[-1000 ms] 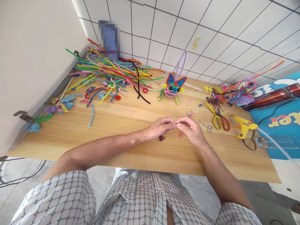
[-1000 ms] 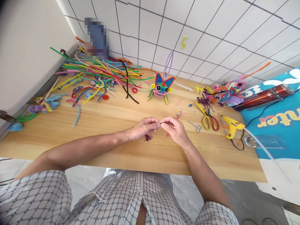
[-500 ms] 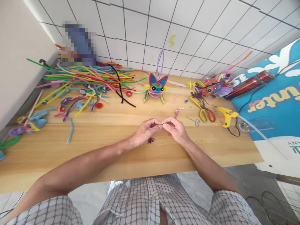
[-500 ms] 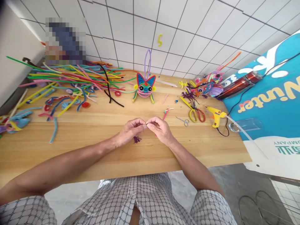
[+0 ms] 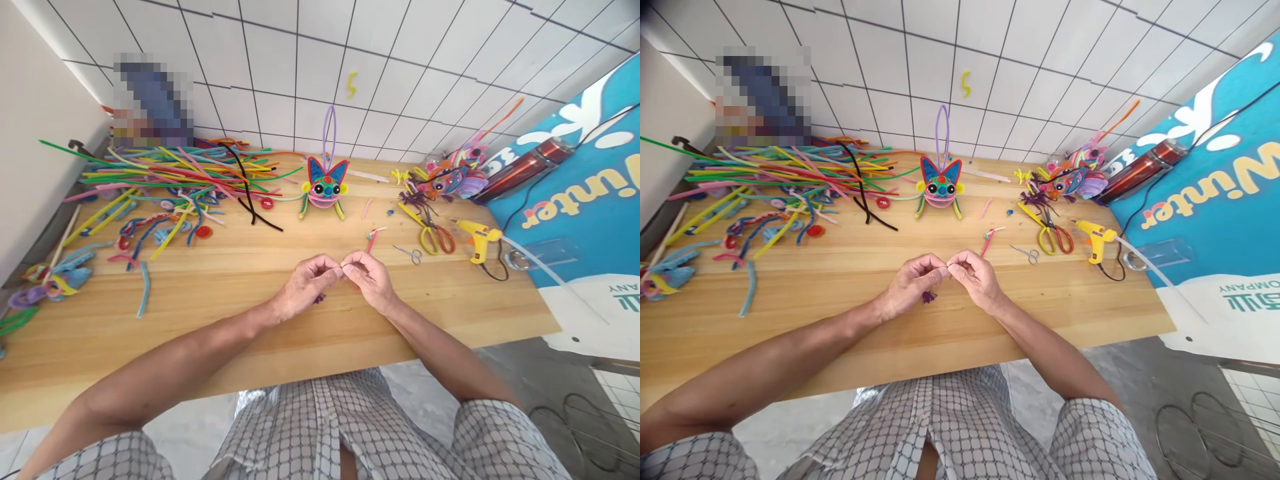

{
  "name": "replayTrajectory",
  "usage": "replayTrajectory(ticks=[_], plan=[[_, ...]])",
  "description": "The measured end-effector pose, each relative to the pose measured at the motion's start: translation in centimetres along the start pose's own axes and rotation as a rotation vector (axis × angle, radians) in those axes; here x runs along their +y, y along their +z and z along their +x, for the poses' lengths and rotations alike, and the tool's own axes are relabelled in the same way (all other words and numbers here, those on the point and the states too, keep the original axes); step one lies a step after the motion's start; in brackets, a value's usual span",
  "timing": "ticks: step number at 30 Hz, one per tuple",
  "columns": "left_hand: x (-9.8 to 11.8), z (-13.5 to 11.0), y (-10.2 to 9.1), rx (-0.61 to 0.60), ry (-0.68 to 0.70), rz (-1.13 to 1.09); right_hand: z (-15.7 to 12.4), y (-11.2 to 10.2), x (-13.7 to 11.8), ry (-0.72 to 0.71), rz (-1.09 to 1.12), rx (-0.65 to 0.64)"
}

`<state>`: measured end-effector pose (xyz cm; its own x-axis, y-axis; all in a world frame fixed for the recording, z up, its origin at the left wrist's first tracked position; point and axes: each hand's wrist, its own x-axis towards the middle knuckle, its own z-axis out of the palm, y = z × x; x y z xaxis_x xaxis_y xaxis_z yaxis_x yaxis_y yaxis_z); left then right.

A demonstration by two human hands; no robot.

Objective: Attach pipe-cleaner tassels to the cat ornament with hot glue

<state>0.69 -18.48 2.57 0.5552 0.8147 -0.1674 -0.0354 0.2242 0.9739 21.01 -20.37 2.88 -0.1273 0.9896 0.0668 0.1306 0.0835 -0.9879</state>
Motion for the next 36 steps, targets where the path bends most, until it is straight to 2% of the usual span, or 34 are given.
replayTrajectory(ticks=[6,18,22,26,30,36], plan=[[0.0,0.0,0.1,-0.024,0.042,-0.024,0.0,0.1,0.0,-0.008,0.051,0.000],[0.3,0.2,0.3,-0.013,0.040,-0.011,0.0,0.6,0.7,-0.007,0.088,0.061],[0.1,0.3,0.2,0.030,0.034,-0.023,0.5,0.4,1.1,0.032,0.134,0.056],[-0.2,0.4,0.2,0.079,0.061,-0.035,0.8,-0.4,1.3,0.010,0.167,0.077],[-0.3,0.4,0.2,0.092,0.054,-0.050,0.8,-0.8,1.2,0.021,0.069,0.055],[-0.2,0.4,0.3,0.046,0.021,-0.060,0.7,-0.3,0.2,-0.016,-0.068,0.010]])
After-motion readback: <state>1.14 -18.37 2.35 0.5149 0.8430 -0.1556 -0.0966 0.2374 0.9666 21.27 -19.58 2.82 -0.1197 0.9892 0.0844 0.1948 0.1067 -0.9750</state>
